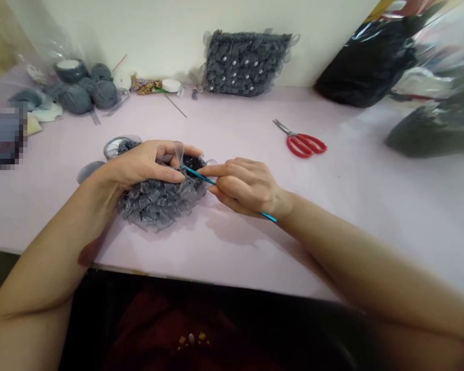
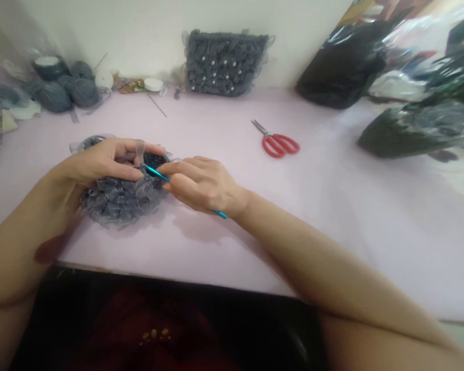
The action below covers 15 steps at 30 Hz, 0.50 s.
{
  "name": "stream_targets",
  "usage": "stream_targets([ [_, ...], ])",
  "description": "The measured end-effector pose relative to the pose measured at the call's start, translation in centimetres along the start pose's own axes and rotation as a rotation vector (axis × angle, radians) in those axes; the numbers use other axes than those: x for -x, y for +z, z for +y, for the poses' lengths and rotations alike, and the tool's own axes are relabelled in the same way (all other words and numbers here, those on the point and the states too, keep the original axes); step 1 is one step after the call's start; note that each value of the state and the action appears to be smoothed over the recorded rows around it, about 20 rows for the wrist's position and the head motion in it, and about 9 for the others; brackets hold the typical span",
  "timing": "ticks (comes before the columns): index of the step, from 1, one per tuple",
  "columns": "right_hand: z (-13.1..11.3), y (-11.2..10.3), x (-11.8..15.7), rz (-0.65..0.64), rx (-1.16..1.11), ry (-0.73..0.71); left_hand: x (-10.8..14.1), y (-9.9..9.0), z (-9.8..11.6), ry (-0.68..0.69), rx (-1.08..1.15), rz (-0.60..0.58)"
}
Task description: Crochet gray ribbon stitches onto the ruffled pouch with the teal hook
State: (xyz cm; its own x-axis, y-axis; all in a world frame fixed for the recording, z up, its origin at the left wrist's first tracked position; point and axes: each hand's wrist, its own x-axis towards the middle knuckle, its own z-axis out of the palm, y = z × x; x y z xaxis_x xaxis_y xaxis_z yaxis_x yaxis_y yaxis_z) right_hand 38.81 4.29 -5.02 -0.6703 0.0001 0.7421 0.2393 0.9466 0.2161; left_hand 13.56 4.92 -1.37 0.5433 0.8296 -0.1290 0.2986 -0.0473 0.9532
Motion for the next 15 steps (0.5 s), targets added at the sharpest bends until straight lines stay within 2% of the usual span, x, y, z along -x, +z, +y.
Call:
stream_targets([
  [3,0.2,-0.1,-0.2,-0.010,0.073,-0.084,0.0,-0.2,-0.1,0.005,-0.004,-0.019],
  [5,0.0,-0.2,-0.2,-0.021,0.035,-0.062,0.0,-0.4,-0.1,0.001,0.004,-0.036],
  [7,-0.3,-0.3,-0.2,-0.035,-0.101,0.045,0.1,-0.5,0.0,-0.003,0.015,-0.052],
  [12,-1.4,-0.2,0.0,-0.015,-0.495,0.472,0.3,-0.5,0.1,0.007,0.023,-0.051],
  [15,-1.4,-0.2,0.0,-0.010,-0.554,0.519,0.4,-0.7,0.0,0.010,0.011,-0.048],
])
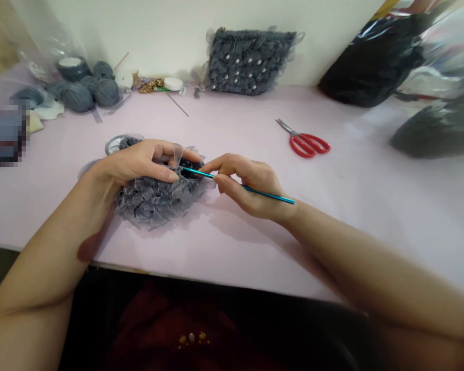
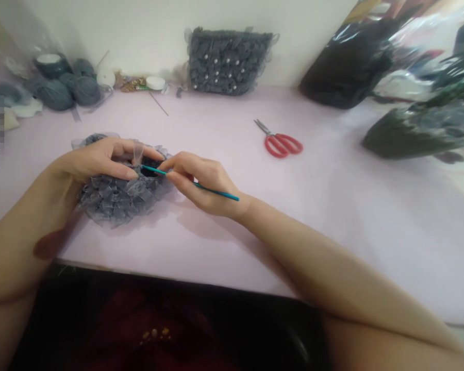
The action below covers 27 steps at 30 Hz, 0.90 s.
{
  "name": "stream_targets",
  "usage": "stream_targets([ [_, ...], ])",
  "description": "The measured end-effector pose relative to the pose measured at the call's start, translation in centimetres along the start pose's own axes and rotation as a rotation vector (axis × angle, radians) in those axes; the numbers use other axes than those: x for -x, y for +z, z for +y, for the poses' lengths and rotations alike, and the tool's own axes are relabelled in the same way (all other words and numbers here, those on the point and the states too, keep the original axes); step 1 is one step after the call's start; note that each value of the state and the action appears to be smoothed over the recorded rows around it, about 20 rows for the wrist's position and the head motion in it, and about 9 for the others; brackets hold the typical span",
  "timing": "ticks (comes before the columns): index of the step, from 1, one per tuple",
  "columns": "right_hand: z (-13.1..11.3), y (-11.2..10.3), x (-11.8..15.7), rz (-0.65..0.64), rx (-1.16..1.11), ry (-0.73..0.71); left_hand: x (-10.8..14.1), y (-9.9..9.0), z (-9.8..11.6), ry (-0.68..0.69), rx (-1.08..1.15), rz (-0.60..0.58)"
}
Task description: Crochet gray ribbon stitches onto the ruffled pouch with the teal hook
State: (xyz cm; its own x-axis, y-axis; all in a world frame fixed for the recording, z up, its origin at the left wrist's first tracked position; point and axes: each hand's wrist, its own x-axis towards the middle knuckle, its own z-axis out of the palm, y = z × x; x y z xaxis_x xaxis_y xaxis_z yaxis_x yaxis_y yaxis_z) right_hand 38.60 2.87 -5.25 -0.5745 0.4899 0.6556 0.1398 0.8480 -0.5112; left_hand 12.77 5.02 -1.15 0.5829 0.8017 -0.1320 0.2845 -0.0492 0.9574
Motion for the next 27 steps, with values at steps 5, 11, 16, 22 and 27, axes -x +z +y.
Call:
stream_targets([
  [5,-0.2,-0.7,-0.4,-0.059,-0.116,0.098,0.1,-0.2,0.0,-0.015,0.005,-0.013],
  [11,-0.6,1.4,-0.4,0.113,-0.335,0.212,-0.8,2.5,0.1,0.026,0.139,0.021],
  [16,-0.2,2.9,-0.1,0.339,0.010,0.198,-1.5,4.8,-0.5,0.097,0.086,0.196],
  [22,-1.0,1.9,-0.5,0.252,-0.046,0.364,-1.5,5.5,-0.7,0.131,-0.166,0.327],
  [27,-0.4,2.0,-0.1,0.365,-0.127,0.291,-0.7,4.6,-0.2,0.175,-0.229,0.373],
])
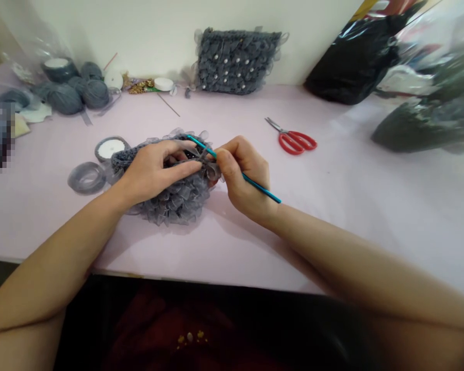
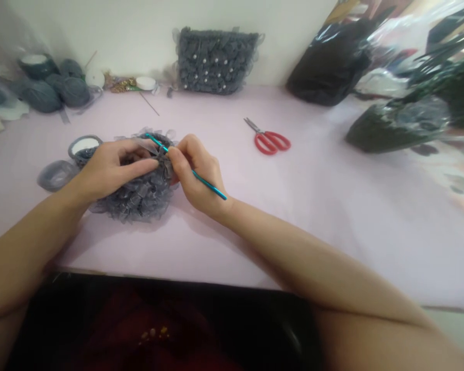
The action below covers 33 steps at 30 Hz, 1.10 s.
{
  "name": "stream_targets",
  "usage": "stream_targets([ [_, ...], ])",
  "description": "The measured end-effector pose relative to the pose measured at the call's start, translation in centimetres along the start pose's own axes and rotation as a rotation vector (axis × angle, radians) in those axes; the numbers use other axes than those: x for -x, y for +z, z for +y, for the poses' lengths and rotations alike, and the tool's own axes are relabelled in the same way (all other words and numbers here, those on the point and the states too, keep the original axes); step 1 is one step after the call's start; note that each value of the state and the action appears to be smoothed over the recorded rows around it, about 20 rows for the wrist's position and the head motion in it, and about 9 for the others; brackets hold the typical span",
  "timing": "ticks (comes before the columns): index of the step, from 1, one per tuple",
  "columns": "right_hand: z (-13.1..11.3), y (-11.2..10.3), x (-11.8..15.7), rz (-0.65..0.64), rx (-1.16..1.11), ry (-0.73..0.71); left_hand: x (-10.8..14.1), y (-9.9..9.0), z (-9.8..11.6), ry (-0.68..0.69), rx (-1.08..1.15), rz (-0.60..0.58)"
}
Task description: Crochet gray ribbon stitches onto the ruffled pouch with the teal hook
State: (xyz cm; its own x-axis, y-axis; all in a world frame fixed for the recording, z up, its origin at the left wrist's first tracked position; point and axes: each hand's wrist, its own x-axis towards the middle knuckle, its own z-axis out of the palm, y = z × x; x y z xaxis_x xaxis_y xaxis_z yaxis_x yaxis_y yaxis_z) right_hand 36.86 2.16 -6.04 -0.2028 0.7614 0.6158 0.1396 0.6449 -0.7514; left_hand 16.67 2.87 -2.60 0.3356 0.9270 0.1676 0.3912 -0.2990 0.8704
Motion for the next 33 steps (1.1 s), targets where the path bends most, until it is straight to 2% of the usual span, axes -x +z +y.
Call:
stream_targets([
  [2,0.5,-0.1,0.1,0.022,-0.010,-0.020,0.0,-0.8,0.0,0.076,-0.076,0.075],
  [4,0.7,-0.1,0.2,0.029,-0.008,-0.028,-0.1,-1.4,-0.3,0.180,-0.201,0.227],
  [6,0.9,-0.2,0.3,0.031,-0.005,-0.040,-0.3,-1.5,-0.9,0.250,-0.269,0.368],
  [8,0.9,-0.2,0.3,0.029,-0.006,-0.049,-0.4,-1.0,-1.5,0.279,-0.234,0.429],
  [15,1.0,-0.1,0.2,-0.022,-0.054,-0.034,-0.8,0.7,-2.6,0.195,-0.024,0.402],
  [22,0.8,0.1,0.1,-0.022,-0.060,-0.108,-1.3,0.6,-3.4,0.034,0.153,0.213],
  [33,1.2,0.2,0.3,-0.036,-0.058,-0.094,-0.6,0.6,-0.4,-0.176,0.360,0.273],
])
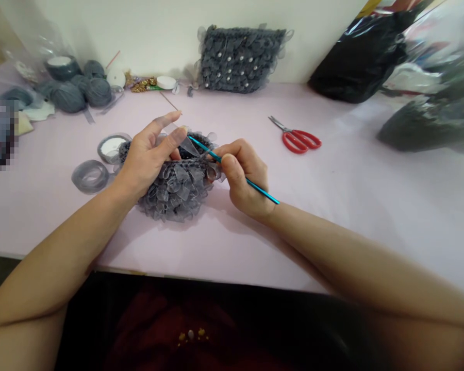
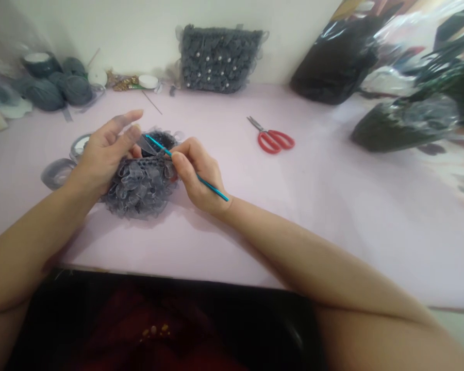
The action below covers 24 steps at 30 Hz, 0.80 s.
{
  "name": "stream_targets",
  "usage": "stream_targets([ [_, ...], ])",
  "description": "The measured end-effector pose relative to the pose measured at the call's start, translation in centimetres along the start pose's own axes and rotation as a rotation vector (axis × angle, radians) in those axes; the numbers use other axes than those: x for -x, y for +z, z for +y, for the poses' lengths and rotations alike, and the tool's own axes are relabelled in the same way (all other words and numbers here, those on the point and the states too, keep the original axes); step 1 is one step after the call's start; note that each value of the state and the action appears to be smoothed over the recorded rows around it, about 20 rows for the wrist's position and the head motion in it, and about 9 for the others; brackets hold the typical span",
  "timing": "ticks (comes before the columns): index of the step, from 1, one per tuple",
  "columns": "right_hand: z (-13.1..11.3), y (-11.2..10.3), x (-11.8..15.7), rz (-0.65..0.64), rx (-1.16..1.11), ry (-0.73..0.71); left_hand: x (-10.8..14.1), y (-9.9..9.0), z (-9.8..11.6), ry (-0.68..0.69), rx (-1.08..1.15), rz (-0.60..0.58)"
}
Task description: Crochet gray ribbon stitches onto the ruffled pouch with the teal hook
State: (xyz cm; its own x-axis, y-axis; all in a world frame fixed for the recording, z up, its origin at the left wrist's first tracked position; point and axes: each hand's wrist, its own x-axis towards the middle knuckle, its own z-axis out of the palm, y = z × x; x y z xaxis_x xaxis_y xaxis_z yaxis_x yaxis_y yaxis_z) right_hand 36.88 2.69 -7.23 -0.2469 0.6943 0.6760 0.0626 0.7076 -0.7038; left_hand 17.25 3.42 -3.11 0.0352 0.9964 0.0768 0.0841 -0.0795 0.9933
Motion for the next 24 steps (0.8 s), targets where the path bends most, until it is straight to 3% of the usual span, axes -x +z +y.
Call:
stream_targets([
  [8,-0.16,-0.11,0.06,-0.013,0.006,-0.001,-0.14,-0.58,0.43,-0.281,0.143,-0.249],
  [15,-0.16,-0.34,0.38,-0.044,0.027,-0.016,0.18,-0.87,0.64,-0.211,0.188,-0.487],
  [21,0.06,-0.38,0.46,-0.063,0.073,-0.146,0.27,-0.78,1.07,-0.108,-0.068,-0.471],
  [24,-0.14,-0.89,-0.11,-0.132,0.065,-0.190,0.30,-0.69,0.85,-0.034,-0.119,-0.449],
])
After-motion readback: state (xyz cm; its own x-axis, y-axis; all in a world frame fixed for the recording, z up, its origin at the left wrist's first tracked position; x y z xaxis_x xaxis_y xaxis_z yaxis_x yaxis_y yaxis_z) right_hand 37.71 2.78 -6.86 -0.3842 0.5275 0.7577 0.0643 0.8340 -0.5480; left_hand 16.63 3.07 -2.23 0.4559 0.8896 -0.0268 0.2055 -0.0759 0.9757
